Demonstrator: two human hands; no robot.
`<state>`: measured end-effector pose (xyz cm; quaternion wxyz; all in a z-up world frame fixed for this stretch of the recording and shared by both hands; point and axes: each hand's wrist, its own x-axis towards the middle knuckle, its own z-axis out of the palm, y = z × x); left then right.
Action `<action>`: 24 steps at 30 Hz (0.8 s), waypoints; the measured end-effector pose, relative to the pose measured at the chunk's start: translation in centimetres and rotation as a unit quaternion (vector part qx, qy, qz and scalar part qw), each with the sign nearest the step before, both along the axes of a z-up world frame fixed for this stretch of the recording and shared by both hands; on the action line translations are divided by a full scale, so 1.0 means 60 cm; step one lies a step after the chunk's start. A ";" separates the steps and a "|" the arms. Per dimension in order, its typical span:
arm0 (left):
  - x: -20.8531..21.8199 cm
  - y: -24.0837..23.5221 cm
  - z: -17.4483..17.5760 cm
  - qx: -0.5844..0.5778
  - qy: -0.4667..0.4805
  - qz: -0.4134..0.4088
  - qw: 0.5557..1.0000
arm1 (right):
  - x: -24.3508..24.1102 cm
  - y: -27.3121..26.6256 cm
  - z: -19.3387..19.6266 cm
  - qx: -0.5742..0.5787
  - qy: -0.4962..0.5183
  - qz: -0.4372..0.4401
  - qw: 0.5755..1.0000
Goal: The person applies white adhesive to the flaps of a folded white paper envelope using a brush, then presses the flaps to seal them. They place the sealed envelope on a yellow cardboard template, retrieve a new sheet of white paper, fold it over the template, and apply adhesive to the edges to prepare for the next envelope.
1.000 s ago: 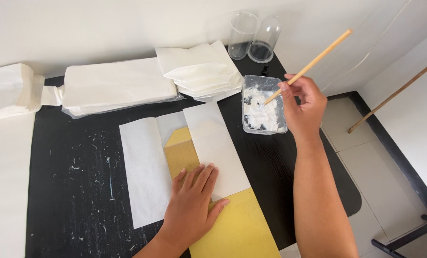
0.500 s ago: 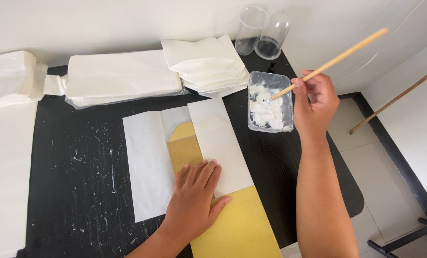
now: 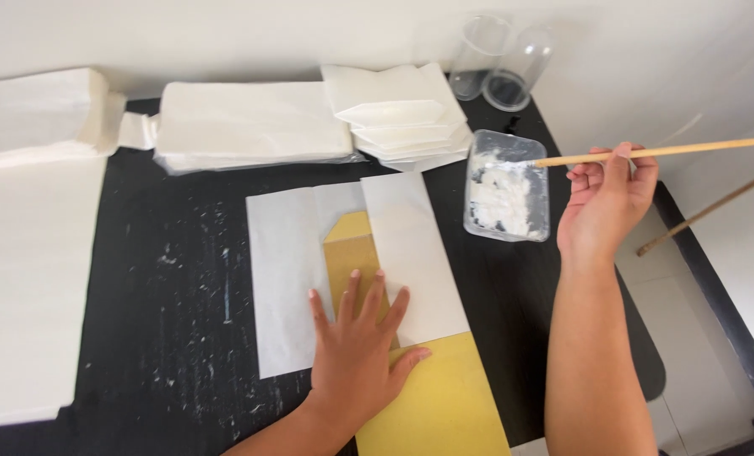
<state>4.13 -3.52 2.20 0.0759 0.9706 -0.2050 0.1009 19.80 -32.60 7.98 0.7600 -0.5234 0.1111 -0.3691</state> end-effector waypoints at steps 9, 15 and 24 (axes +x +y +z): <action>-0.001 -0.004 0.009 0.000 0.081 0.009 0.997 | -0.080 0.186 -0.010 -0.042 0.011 0.254 0.966; -0.011 -0.022 -0.009 0.001 0.080 0.062 0.995 | -0.172 0.288 -0.024 -0.128 -0.051 0.429 0.893; -0.006 -0.025 -0.014 -0.011 0.120 0.040 0.992 | -0.183 0.308 -0.038 -0.208 0.001 0.443 0.872</action>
